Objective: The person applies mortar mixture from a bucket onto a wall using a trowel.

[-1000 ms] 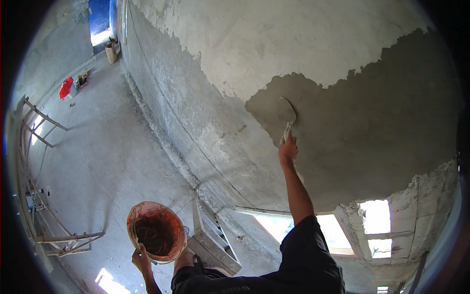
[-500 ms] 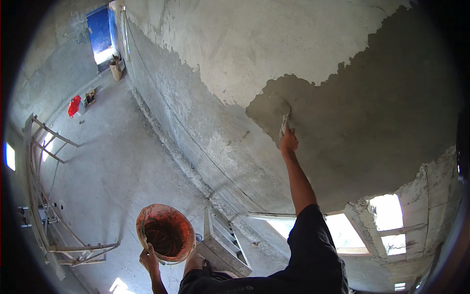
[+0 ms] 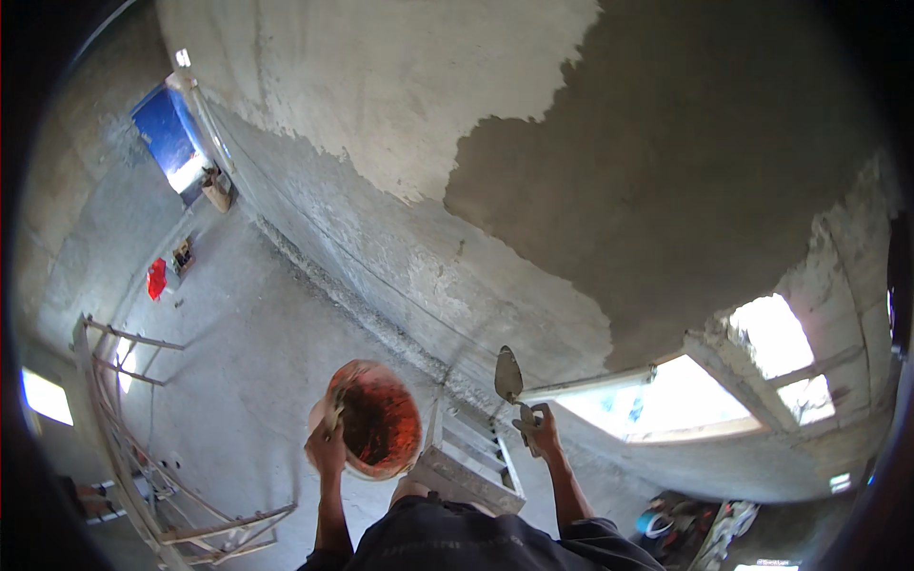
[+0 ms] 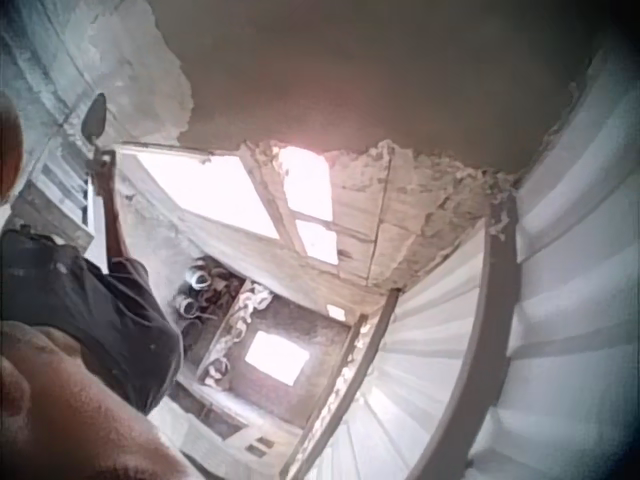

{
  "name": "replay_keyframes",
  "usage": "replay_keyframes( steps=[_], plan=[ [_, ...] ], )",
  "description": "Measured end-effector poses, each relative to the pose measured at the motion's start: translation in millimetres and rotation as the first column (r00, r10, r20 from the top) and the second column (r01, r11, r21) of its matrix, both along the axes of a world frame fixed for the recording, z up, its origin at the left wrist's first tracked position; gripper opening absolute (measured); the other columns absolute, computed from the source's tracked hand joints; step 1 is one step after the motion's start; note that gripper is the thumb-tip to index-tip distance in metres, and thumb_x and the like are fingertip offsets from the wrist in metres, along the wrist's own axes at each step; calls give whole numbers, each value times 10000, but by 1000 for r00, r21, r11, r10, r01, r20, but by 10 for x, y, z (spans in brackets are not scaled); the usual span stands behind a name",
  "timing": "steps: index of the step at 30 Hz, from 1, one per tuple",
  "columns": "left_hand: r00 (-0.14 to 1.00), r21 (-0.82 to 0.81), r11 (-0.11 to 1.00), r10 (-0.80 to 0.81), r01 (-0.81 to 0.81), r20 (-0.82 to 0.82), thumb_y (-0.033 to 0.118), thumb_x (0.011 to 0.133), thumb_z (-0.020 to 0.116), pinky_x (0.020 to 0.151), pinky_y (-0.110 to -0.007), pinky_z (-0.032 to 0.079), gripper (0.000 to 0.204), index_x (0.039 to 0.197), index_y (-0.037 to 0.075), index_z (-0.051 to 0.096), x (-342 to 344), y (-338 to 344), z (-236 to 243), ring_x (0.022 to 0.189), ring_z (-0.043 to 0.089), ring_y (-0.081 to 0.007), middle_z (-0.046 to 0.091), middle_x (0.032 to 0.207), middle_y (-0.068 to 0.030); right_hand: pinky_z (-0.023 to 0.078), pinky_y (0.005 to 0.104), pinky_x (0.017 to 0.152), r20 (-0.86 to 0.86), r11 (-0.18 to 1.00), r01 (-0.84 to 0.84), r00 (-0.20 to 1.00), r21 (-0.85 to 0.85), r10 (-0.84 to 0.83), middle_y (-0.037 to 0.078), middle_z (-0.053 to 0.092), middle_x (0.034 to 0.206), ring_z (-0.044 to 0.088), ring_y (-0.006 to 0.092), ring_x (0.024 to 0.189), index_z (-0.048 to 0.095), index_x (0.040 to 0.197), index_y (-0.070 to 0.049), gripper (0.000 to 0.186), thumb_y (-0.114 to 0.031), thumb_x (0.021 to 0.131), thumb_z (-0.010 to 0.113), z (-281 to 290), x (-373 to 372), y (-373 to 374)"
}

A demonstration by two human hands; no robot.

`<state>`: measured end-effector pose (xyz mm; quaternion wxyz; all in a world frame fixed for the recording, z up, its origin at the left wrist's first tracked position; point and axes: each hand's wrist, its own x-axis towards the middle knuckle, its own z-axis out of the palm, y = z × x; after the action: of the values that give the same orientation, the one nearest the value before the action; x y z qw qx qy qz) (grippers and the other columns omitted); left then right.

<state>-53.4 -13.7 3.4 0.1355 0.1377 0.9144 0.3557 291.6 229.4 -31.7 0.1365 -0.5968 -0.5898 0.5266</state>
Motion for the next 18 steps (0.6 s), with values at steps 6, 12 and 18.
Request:
replay_keyframes(
  steps=[6,12,18],
  plan=[
    [914,231,892,-342,389,-219,211,803,679,697,-347,506,292,1033,32,676,164,835,319,786,677,-237,686,888,-164,465,300,497,-270,997,34,963,64,-15,66,610,758,568,118,602,534,1157,-32,294,-177,907,586,-49,444,-1018],
    [758,130,759,-589,638,-282,189,817,679,664,-339,498,255,973,-12,676,423,1214,872,715,663,-218,687,835,-140,413,290,460,-116,994,-46,992,103,57,30,571,682,532,95,541,628,966,-1,299,-293,908,595,487,360,-1361],
    [708,195,690,-622,697,-334,156,810,691,618,-322,483,230,911,-50,670,656,1442,1100,672,641,-198,678,807,-145,454,305,561,-320,921,38,932,-387,-173,95,610,703,574,124,637,555,1001,28,379,-336,894,578,832,-39,-1256]
  ],
)
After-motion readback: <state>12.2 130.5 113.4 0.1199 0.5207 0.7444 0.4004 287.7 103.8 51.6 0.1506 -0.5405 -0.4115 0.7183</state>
